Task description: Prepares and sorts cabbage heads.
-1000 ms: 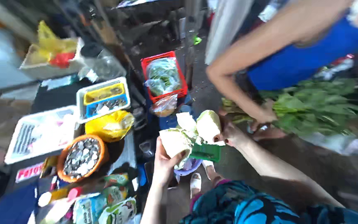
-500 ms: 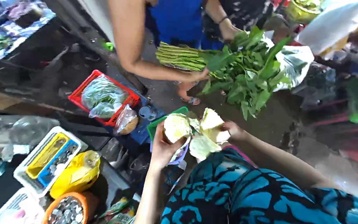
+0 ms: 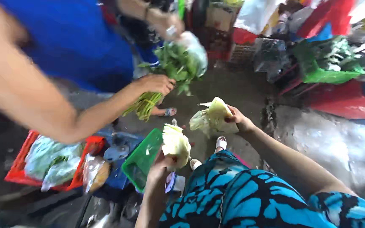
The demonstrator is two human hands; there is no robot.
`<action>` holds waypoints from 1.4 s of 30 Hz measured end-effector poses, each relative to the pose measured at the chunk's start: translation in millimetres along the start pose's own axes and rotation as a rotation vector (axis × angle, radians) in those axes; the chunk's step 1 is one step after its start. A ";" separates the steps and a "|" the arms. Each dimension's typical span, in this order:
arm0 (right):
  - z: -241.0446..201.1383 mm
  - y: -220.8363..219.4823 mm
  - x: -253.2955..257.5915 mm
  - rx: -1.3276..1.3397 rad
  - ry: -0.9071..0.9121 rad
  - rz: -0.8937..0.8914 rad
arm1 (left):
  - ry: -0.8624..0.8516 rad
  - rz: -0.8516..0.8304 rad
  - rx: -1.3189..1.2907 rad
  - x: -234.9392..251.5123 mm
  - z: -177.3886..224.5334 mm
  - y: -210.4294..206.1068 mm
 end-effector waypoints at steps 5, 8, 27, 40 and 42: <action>-48.7 92.2 -25.4 -0.016 0.091 0.179 | 0.199 -0.540 0.194 118.6 -35.7 -133.3; -73.4 150.5 -37.4 0.058 0.126 0.298 | 0.253 -0.639 0.174 164.1 -41.9 -214.2; -245.1 415.8 -81.6 0.314 0.386 1.209 | 0.602 -1.159 0.407 427.4 -124.3 -536.0; -278.5 516.4 -138.6 0.193 0.727 1.519 | 0.762 -1.991 0.348 443.5 -152.1 -715.6; -277.9 513.1 -159.2 0.204 0.852 1.472 | 0.811 -1.963 0.317 432.8 -165.4 -726.2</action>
Point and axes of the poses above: each hand's wrist, its own x-axis towards the middle knuckle, its own y-axis out of the back of the hand, z = x × y, the point moved 10 cm from there along x, towards the middle knuckle, and after that the axes turned 13 degrees about y, right-handed, at the moved point
